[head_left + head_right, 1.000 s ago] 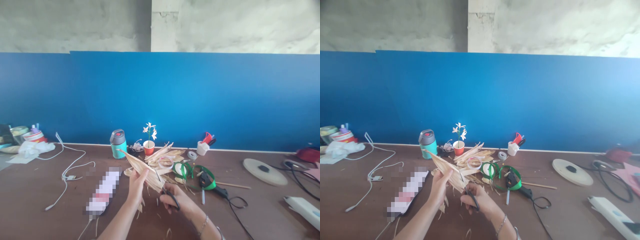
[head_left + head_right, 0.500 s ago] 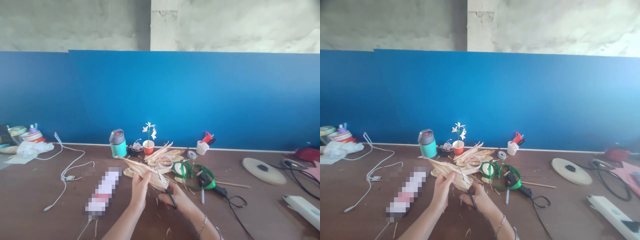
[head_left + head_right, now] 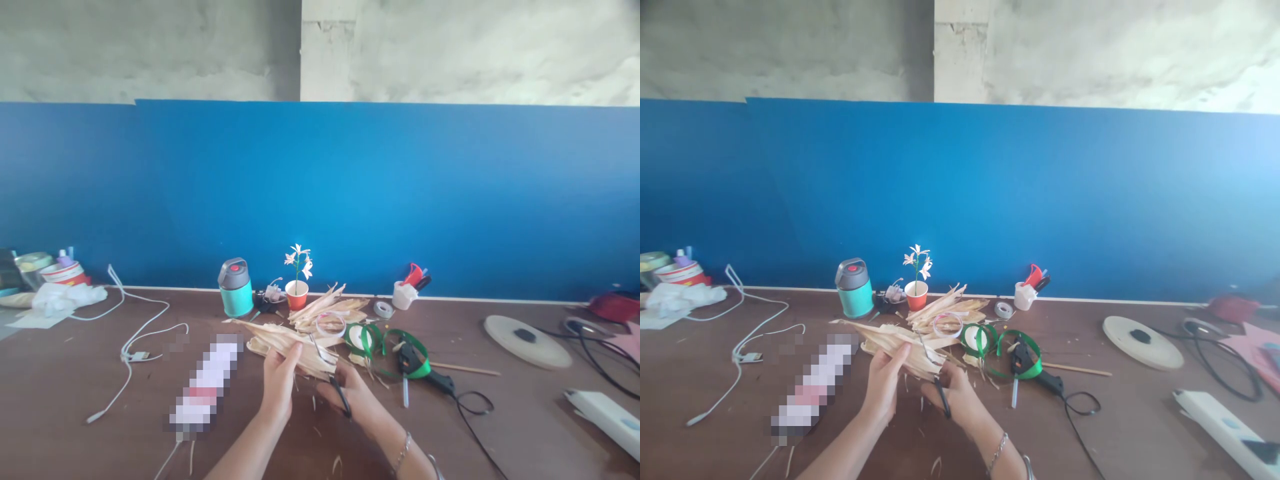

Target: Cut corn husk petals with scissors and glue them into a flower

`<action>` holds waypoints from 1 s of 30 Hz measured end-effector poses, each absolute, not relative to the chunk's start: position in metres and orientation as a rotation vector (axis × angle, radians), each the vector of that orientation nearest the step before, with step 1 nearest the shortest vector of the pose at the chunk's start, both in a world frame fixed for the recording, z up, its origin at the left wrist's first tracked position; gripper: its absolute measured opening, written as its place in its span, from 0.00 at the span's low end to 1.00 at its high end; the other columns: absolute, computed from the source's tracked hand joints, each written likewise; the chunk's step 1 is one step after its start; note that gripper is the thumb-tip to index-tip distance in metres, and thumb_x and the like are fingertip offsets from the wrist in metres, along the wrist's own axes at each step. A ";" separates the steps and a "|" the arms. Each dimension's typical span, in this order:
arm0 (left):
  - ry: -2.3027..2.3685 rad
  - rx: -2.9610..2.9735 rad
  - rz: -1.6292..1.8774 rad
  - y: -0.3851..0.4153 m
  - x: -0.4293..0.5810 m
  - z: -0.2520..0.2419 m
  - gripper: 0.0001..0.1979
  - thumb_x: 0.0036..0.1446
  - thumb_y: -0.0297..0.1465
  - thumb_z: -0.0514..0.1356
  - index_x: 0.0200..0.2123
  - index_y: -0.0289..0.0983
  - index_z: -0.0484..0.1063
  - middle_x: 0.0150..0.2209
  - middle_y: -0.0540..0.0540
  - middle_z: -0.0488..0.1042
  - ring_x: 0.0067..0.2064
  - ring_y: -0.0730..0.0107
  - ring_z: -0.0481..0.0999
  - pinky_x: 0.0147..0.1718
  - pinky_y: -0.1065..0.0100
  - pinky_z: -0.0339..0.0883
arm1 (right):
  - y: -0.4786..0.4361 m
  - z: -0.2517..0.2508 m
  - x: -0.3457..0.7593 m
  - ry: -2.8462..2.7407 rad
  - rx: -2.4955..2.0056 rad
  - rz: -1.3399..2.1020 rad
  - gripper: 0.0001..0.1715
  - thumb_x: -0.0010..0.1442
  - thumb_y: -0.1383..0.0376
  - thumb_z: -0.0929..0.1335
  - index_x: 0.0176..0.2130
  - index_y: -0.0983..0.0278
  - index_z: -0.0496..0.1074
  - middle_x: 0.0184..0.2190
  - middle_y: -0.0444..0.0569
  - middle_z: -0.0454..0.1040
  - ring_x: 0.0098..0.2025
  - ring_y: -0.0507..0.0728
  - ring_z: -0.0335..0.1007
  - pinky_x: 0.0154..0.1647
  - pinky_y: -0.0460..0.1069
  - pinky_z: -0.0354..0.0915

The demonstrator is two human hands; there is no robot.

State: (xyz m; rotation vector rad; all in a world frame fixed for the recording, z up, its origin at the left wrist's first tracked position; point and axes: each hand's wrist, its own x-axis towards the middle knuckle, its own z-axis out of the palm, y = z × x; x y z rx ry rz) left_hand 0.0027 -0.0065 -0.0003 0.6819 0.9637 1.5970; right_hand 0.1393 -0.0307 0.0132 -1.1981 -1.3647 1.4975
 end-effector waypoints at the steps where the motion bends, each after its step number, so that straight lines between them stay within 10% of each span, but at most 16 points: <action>1: 0.954 0.682 1.595 -0.006 0.003 0.000 0.22 0.40 0.35 0.69 0.39 0.31 0.73 0.39 0.40 0.79 0.40 0.54 0.78 0.31 0.67 0.69 | -0.030 0.012 0.139 -1.362 -1.202 1.490 0.21 0.42 0.59 0.74 0.36 0.68 0.74 0.14 0.37 0.60 0.16 0.44 0.45 0.15 0.42 0.44; 30: 0.874 0.691 1.472 0.002 -0.005 -0.002 0.19 0.41 0.36 0.69 0.35 0.33 0.72 0.27 0.46 0.77 0.27 0.67 0.76 0.22 0.73 0.63 | -0.022 0.004 0.149 -0.912 -1.002 1.433 0.26 0.41 0.56 0.76 0.36 0.64 0.66 0.21 0.40 0.66 0.20 0.48 0.61 0.20 0.43 0.54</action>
